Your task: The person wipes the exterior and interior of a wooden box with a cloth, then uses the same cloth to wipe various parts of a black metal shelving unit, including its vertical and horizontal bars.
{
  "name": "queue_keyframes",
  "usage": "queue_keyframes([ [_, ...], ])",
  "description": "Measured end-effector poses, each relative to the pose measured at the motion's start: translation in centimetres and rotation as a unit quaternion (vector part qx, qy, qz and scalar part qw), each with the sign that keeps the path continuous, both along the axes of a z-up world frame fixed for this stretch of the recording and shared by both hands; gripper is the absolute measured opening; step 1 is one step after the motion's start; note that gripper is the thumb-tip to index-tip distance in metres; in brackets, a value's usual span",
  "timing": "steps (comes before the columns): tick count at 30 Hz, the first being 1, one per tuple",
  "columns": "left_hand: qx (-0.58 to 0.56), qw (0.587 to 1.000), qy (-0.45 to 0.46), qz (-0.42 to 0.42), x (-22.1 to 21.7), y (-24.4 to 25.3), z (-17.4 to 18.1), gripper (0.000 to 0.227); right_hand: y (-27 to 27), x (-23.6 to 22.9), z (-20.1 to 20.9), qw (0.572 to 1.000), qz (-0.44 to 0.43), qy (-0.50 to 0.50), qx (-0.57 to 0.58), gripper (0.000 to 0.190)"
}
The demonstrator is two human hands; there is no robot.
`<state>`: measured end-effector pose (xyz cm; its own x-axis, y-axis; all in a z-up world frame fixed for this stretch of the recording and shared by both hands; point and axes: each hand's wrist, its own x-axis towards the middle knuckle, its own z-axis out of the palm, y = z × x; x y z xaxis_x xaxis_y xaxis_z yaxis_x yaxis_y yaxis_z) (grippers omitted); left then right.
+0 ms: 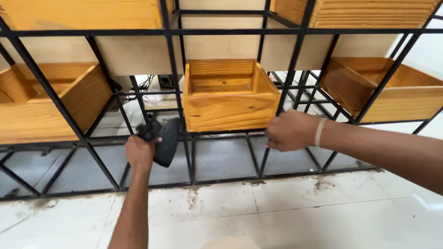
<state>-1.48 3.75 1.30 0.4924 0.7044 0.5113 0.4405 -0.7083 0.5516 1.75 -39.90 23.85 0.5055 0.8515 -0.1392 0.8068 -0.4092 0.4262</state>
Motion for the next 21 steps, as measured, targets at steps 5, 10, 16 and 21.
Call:
queue_keyframes([
  [5,-0.119,0.953,-0.277,0.012,6.5,-10.5,-4.0,0.034,-1.2,2.9,-2.9,0.990,-0.053,0.098,0.092,0.049],
  [10,-0.197,0.942,-0.263,0.061,14.8,-22.8,-5.2,0.033,-5.6,6.0,-6.2,0.941,-0.076,0.206,0.258,0.038],
  [16,-0.132,0.917,-0.208,-0.312,20.7,-44.8,-5.6,0.023,-14.7,15.3,-9.6,0.807,-0.160,0.309,0.478,0.026],
  [21,-0.261,0.836,-0.208,-0.435,19.8,-55.9,0.3,0.040,-20.7,15.4,-10.7,0.607,-0.328,0.285,0.665,0.039],
])
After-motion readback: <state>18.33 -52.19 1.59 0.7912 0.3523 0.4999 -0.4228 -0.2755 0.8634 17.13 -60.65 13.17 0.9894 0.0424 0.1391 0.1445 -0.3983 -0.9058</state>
